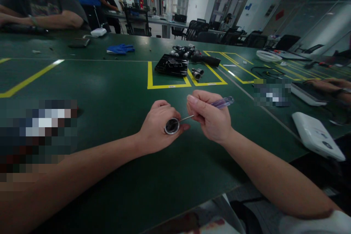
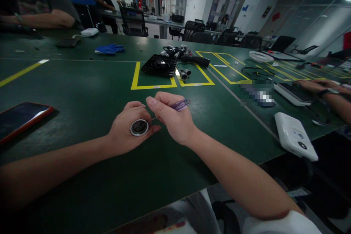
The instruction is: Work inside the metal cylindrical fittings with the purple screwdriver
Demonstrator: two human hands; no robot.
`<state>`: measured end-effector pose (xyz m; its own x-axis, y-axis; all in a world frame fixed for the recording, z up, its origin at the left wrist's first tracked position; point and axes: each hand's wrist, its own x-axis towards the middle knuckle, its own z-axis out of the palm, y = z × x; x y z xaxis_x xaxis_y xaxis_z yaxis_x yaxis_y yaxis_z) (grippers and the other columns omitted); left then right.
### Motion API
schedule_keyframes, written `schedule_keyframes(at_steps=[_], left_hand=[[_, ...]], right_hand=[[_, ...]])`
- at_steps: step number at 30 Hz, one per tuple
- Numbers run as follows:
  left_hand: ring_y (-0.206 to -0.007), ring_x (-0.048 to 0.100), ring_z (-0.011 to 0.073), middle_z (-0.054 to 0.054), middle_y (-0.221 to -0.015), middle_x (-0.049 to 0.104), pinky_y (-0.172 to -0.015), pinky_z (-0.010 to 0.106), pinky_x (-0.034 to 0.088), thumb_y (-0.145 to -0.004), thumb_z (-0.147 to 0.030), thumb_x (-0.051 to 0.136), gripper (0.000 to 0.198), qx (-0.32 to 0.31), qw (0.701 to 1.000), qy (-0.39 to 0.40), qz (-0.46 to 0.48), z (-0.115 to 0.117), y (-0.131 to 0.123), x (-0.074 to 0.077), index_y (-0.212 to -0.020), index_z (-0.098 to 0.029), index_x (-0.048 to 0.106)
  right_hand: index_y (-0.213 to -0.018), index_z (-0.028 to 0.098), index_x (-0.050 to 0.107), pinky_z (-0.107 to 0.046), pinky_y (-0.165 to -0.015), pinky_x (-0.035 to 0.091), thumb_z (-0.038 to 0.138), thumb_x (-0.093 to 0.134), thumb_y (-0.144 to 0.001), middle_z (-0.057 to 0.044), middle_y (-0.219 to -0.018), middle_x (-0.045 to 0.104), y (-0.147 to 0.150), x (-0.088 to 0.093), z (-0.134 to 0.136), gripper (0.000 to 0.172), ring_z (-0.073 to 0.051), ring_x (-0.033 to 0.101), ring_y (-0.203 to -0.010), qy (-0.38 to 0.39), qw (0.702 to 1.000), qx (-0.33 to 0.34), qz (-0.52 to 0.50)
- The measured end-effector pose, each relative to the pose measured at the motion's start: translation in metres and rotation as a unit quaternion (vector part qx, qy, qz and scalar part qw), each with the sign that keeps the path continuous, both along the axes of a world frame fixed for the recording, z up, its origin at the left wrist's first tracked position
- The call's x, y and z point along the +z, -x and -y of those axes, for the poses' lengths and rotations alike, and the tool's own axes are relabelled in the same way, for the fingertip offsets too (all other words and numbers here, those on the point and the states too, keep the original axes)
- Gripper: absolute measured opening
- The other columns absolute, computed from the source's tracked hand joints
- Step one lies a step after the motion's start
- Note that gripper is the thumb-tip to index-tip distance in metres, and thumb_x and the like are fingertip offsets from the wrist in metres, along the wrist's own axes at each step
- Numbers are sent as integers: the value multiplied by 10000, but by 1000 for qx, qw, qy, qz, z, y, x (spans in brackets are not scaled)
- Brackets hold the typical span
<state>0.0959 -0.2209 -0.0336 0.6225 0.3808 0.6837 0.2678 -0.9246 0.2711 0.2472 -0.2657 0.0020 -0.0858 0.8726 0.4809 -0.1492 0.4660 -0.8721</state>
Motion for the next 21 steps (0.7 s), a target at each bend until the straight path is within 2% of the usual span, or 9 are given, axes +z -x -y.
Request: schedule_keyframes(at_steps=[21], left_hand=[[-616,572,142,-17,-648,606,-757,365,436,-801,-354,607,237,-7,1000,6,0,0,0,0,-696,-184,478]], right_hand=[[-513,171,431,-211,-431,269,237,546,-854,69,-485,376,1,0,2,366,-48,322,-441,-7,999,10,32]])
